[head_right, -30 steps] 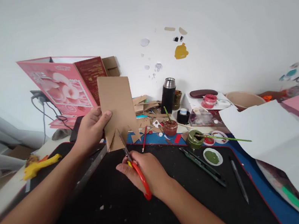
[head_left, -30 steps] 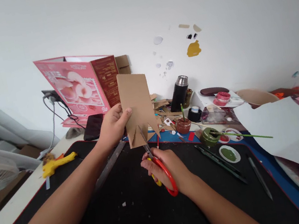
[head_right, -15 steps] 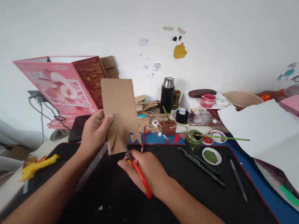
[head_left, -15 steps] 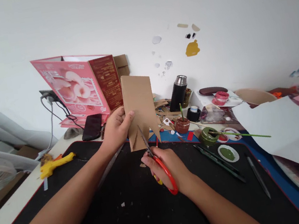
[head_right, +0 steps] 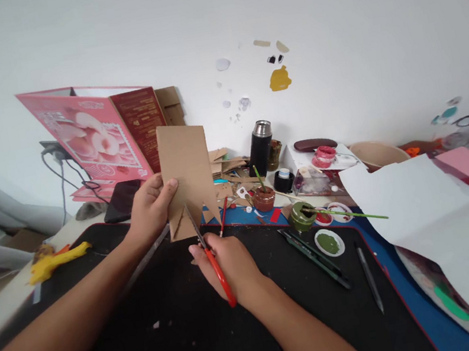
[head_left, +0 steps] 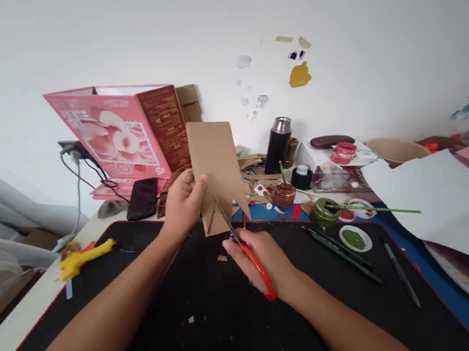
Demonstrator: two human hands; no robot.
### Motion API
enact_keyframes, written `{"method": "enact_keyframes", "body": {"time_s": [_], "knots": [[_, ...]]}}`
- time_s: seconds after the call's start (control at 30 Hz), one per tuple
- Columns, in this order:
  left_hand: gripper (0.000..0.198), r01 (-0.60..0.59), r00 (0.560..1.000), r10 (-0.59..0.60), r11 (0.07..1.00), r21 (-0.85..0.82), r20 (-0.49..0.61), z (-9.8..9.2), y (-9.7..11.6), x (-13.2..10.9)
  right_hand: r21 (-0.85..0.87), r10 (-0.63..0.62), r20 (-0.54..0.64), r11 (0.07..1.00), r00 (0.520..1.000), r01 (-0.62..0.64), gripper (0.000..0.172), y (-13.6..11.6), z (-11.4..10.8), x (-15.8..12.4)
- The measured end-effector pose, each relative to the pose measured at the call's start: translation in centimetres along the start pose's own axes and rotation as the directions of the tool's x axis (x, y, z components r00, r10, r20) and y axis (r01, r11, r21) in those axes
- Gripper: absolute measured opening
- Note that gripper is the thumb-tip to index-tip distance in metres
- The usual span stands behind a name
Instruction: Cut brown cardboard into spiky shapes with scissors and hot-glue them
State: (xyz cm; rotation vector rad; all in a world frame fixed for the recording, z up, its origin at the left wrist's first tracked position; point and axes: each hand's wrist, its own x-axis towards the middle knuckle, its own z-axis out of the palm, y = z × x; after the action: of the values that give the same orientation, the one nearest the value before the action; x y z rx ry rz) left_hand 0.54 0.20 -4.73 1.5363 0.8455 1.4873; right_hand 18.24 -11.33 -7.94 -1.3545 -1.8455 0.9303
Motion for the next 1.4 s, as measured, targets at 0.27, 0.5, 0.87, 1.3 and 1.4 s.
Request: {"method": "enact_keyframes", "body": {"time_s": [0.27, 0.5, 0.87, 1.3, 1.4], "knots": [[0.042, 0.0, 1.0, 0.0, 1.0, 0.014, -0.002, 0.0, 0.1, 0.0, -0.062, 0.021, -0.014, 0.998, 1.0, -0.022, 0.036, -0.6, -0.1, 0.0], [0.047, 0.013, 1.0, -0.013, 1.0, 0.022, 0.027, -0.2, 0.0, 0.2, -0.082, 0.025, -0.02, 0.996, 1.0, -0.026, 0.033, -0.4, 0.0, 0.0], [0.044, 0.003, 0.999, -0.004, 1.0, 0.019, 0.043, -0.2, -0.1, 0.3, 0.021, 0.055, 0.035, 0.998, 0.998, -0.056, 0.031, 0.3, 0.2, -0.1], [0.044, -0.039, 0.996, 0.033, 0.997, 0.064, 0.083, -0.7, 1.5, 0.5, 0.026, 0.014, 0.175, 0.999, 0.984, -0.019, 0.045, -0.9, -1.3, 0.0], [0.045, -0.042, 0.994, 0.035, 0.997, 0.07, 0.103, -0.9, 1.7, 0.6, 0.009, 0.016, 0.169, 1.0, 0.985, -0.018, 0.048, -0.7, -1.2, 0.0]]}}
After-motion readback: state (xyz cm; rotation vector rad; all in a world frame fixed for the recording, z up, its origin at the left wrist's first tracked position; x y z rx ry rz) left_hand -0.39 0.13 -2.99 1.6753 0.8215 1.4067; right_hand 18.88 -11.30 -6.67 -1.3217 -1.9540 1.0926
